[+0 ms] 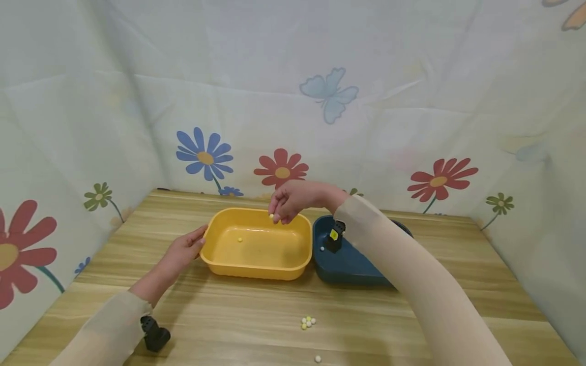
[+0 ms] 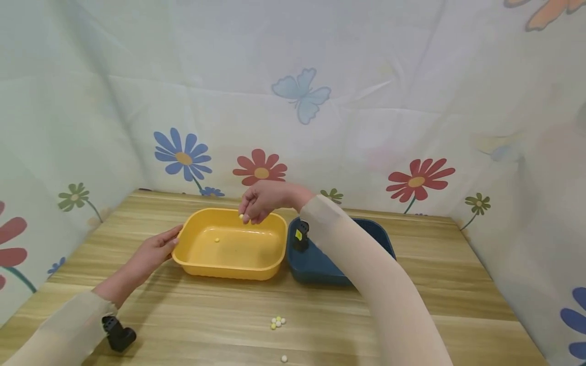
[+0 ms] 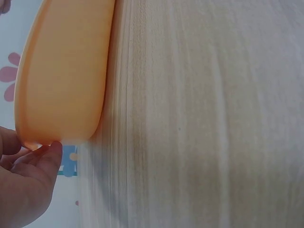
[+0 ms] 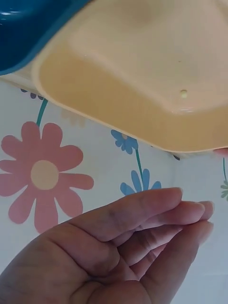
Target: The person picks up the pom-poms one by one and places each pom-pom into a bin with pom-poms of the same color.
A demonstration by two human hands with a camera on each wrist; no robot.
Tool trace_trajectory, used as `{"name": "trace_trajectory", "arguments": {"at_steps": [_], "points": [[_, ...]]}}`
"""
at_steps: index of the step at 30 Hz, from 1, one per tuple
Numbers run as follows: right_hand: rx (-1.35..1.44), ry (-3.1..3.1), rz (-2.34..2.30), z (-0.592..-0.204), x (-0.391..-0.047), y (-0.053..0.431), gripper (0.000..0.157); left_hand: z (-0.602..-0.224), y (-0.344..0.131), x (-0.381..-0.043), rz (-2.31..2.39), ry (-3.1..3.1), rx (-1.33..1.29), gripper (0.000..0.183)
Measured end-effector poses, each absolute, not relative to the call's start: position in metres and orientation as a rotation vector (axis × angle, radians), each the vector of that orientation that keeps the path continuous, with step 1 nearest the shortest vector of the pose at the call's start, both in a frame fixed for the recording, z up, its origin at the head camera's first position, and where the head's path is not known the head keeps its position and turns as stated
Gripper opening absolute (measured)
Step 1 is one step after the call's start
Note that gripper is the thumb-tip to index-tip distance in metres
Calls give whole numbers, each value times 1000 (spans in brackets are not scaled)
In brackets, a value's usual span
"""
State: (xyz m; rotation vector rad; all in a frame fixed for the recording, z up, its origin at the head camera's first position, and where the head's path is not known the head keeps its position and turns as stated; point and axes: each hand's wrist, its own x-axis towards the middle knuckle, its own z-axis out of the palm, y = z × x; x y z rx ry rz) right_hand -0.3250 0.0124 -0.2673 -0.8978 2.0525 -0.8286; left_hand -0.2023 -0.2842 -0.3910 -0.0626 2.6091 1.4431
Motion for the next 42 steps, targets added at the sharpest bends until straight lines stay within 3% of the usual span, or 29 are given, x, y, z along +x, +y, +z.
{"name": "trace_trajectory", "arguments": {"at_steps": [17,42], "points": [[-856,1929,-819,-319,-351,-31,20,-392,-281,-203,1487,2597,-28,53],[-791,1965,-700,-361,-340,-78,17,-393,-284,-201,1521,2585,-61,52]]}}
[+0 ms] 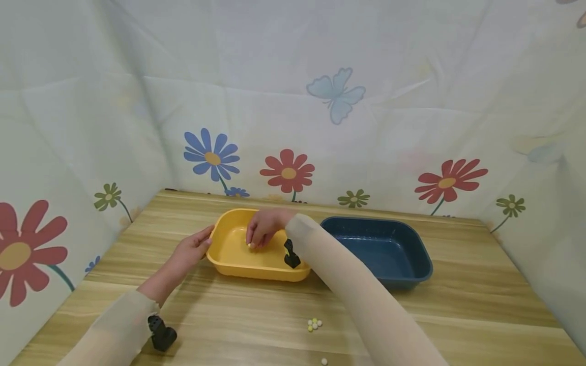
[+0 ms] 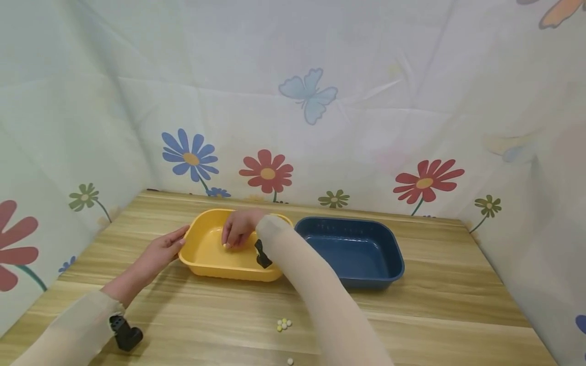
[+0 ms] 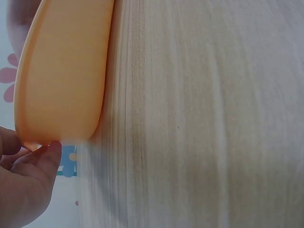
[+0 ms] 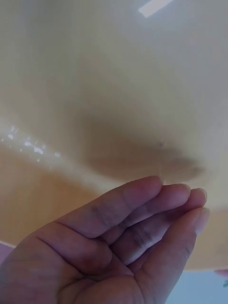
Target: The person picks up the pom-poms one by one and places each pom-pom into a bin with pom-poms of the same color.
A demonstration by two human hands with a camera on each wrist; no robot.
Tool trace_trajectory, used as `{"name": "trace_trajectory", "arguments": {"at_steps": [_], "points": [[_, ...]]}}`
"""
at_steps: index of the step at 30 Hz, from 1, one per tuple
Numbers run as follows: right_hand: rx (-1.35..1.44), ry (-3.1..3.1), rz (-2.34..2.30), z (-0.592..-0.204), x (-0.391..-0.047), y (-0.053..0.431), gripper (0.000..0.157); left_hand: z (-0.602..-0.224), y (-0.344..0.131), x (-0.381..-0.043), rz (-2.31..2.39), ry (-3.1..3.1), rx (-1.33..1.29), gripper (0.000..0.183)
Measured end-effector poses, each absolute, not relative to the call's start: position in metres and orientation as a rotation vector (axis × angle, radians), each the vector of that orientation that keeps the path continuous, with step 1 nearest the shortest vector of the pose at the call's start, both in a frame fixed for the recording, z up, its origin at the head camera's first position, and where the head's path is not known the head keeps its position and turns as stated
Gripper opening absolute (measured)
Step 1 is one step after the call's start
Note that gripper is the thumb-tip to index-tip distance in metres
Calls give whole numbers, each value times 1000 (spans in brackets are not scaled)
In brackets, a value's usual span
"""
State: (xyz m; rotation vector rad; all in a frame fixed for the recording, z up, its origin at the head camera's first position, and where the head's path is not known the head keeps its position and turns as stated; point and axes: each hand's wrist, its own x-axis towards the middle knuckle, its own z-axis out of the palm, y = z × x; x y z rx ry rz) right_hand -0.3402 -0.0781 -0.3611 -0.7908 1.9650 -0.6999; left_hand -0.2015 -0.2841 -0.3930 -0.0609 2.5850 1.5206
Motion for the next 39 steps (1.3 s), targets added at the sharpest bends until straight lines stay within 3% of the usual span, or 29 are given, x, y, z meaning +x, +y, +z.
{"name": "trace_trajectory", "arguments": {"at_steps": [10,18,29,39], "points": [[-813,1941,-623,-364,-328,-86,23,-395,-286,-201,1512,2585,-49,53],[-776,1947,-638,-384,-339,-93,11,-396,-285,-200,1500,2594,-56,53],[-794,1937,-639,-385,-339,-93,10,-394,-284,-199,1518,2597,-54,52],[-857,2009,-674,-340,-334,-79,12,-393,-281,-200,1518,2595,-79,52]]}}
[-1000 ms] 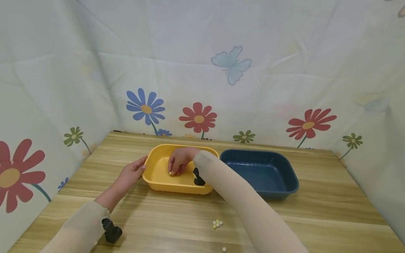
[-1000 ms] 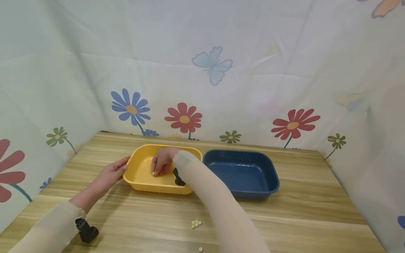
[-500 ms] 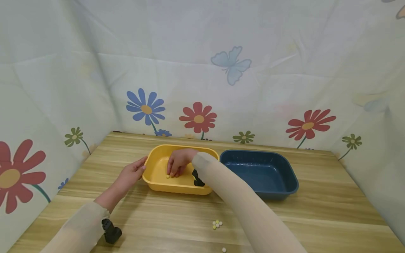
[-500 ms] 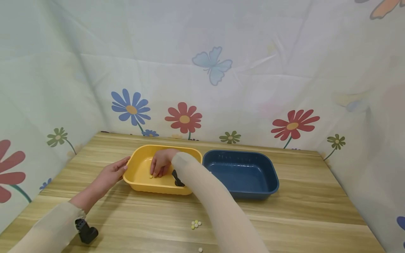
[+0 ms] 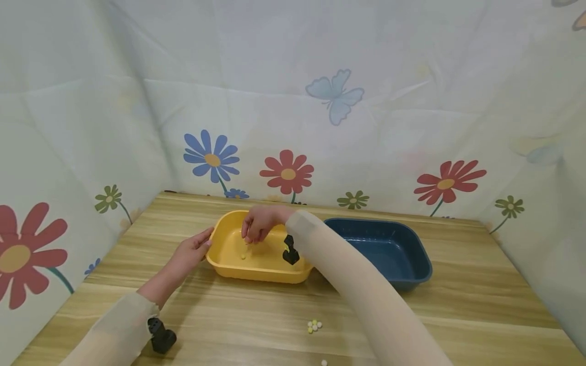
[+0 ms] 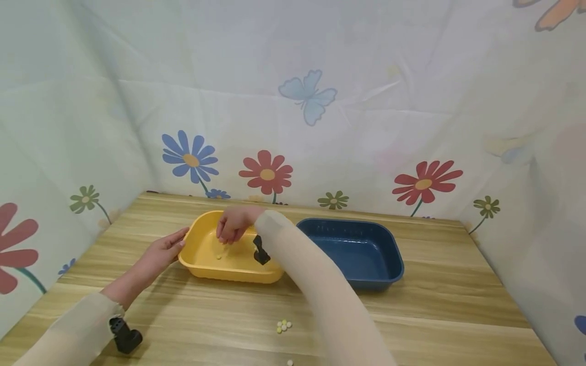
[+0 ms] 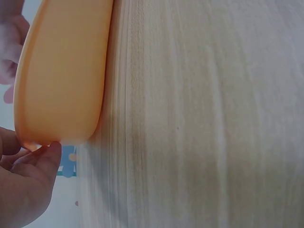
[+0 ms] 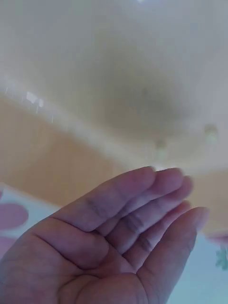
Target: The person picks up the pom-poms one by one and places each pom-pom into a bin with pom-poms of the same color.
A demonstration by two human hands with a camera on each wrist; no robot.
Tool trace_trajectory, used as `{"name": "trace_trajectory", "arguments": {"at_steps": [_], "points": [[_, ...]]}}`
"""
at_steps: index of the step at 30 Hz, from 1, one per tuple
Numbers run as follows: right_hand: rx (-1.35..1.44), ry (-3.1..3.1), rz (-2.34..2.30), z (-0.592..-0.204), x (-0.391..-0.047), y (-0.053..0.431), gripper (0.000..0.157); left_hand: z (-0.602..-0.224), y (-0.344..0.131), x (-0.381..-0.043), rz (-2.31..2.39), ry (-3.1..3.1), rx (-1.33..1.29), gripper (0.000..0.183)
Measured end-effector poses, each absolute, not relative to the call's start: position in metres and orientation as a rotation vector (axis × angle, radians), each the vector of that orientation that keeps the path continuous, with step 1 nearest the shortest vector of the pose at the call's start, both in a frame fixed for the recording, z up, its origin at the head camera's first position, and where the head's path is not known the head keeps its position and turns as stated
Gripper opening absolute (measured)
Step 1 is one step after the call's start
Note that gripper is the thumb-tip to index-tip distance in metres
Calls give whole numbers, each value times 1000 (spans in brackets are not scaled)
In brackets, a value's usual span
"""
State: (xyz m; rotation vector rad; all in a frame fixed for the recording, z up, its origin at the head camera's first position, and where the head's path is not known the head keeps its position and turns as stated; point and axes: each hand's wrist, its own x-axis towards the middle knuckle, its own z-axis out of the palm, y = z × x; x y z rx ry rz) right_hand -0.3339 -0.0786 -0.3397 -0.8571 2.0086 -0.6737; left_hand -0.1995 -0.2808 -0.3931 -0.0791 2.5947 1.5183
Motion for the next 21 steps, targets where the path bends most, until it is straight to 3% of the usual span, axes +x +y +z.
{"name": "trace_trajectory", "arguments": {"at_steps": [10,21], "points": [[-983,2146,-921,-292,-301,-26,22,-390,-284,-199,1481,2618,-39,53],[-934,2111,-1245,-292,-230,57,23,-390,-283,-201,1475,2595,-47,54]]}}
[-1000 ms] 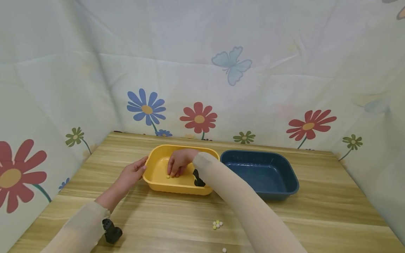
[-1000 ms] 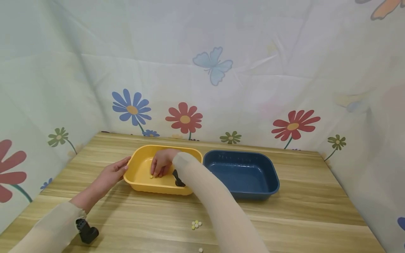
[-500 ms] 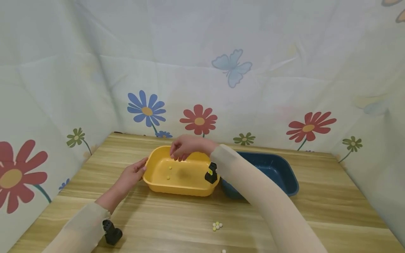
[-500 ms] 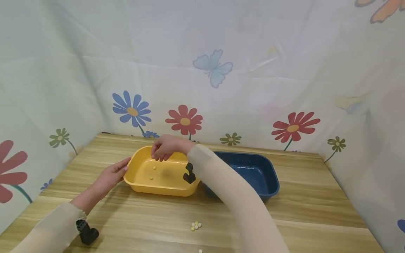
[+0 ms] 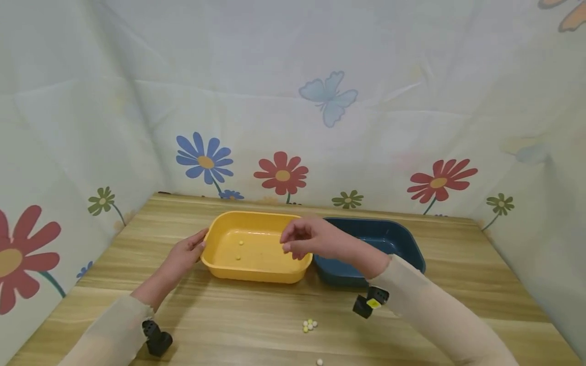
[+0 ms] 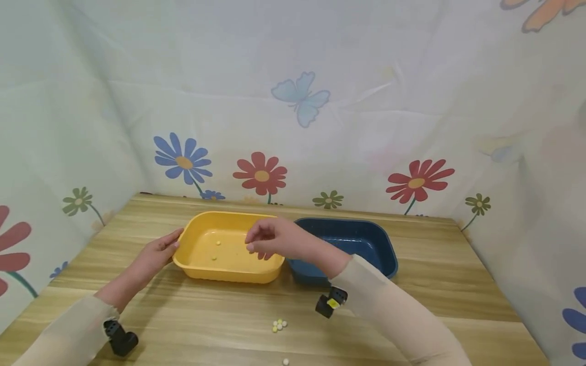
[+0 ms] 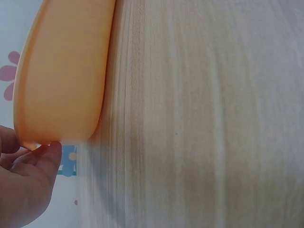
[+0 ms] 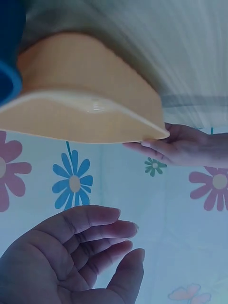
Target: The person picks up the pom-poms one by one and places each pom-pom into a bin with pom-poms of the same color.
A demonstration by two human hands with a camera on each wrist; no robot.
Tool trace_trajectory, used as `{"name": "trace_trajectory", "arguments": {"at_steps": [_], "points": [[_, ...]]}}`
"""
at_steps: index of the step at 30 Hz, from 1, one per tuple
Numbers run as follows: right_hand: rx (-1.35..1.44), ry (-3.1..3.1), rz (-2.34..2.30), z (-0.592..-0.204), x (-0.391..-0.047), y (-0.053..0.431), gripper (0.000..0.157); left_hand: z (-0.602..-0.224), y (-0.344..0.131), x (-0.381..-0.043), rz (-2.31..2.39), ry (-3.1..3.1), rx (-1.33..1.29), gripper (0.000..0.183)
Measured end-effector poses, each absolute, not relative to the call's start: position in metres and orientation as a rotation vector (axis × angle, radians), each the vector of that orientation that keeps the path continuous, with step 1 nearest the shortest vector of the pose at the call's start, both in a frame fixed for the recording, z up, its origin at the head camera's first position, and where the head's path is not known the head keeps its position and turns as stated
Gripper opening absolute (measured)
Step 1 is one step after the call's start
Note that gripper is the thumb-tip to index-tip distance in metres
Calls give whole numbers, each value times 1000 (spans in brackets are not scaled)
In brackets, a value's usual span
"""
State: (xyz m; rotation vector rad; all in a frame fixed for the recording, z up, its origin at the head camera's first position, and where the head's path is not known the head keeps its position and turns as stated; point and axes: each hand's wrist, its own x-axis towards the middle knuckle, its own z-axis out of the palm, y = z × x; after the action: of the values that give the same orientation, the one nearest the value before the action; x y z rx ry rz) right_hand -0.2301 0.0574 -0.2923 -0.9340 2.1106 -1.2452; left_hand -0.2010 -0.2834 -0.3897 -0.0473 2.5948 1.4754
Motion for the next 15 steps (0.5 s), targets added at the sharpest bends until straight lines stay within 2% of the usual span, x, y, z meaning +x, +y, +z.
{"name": "trace_trajectory", "arguments": {"at_steps": [8,15], "points": [[-865,2073,-1315,-322,-195,104,21,-391,-282,-201,1499,2574,-50,54],[-842,2019,-1298,-356,-173,125,21,-395,-284,-202,1484,2577,-55,54]]}}
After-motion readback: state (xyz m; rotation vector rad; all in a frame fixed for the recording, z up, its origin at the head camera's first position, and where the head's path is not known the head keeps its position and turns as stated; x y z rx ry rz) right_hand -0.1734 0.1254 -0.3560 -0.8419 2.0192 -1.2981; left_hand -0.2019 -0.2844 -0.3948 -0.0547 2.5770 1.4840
